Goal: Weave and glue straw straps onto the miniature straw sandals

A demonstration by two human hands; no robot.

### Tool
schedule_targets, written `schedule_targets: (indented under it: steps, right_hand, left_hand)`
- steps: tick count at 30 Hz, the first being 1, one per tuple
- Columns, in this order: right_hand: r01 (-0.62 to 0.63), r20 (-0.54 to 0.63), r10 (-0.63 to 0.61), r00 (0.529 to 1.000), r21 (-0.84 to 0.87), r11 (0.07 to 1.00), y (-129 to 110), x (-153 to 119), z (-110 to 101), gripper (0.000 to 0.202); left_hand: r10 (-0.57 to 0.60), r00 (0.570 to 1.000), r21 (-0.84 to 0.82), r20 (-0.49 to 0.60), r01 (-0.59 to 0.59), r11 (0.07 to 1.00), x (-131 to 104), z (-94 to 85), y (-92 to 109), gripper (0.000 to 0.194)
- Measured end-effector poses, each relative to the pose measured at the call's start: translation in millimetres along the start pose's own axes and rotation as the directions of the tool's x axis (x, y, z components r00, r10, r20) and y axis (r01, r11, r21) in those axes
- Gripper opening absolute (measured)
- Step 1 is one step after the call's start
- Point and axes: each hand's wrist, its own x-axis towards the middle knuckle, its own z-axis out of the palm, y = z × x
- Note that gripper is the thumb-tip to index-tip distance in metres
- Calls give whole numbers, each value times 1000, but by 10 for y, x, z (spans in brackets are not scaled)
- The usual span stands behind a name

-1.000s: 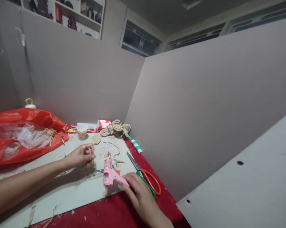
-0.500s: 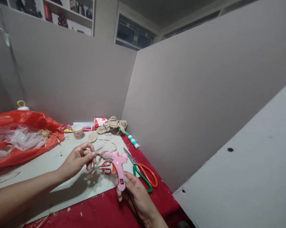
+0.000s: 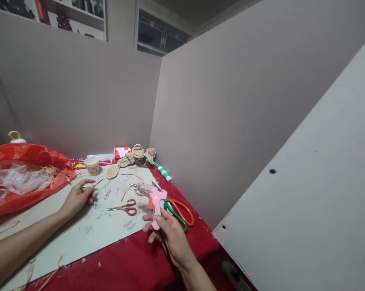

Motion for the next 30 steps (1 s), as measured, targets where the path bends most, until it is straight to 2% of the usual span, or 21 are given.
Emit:
schedule_targets:
  steps: [4, 7, 11, 15, 19, 21, 23, 26, 30]
  right_hand:
    - [47, -72, -54, 996, -102, 994, -75, -46, -80, 27]
    - [75, -83, -89, 993, -165, 983, -153, -103, -167, 30]
    - [77, -59, -91, 994, -216, 973, -200, -185, -201, 30]
    - [77, -13, -83, 996, -242, 967, -163, -228, -142, 31]
    - [78, 49, -69, 996, -210, 975, -110, -211, -43, 32]
    - [70, 76, -57, 995, -189, 979, -86, -183, 17, 33]
    - [72, 94, -57, 994, -165, 984, -59, -146, 78, 31]
    - [80, 101, -67, 993, -137, 987, -15, -86, 154, 29]
    - [90, 84, -80, 993, -122, 988, 38, -32, 202, 33]
  left_hand:
    - [-12, 999, 14, 36, 12, 1000, -2, -4, -10, 38]
    - [-23, 998, 9, 53, 22, 1000, 7, -13, -10, 39]
    - [-37, 997, -17, 71, 38, 999, -3, -5, 9, 39]
    - [-32, 994, -45, 100, 37, 998, -73, 35, 110, 39]
    - [-32, 975, -76, 219, 49, 996, -221, 147, 298, 42]
    - [-40, 950, -102, 311, 76, 992, -309, 240, 385, 45]
    - [-75, 881, -182, 468, 179, 967, -389, 349, 443, 53]
    - [-97, 791, -282, 603, 326, 902, -481, 511, 477, 68]
    - [-109, 699, -321, 707, 454, 832, -557, 641, 505, 59]
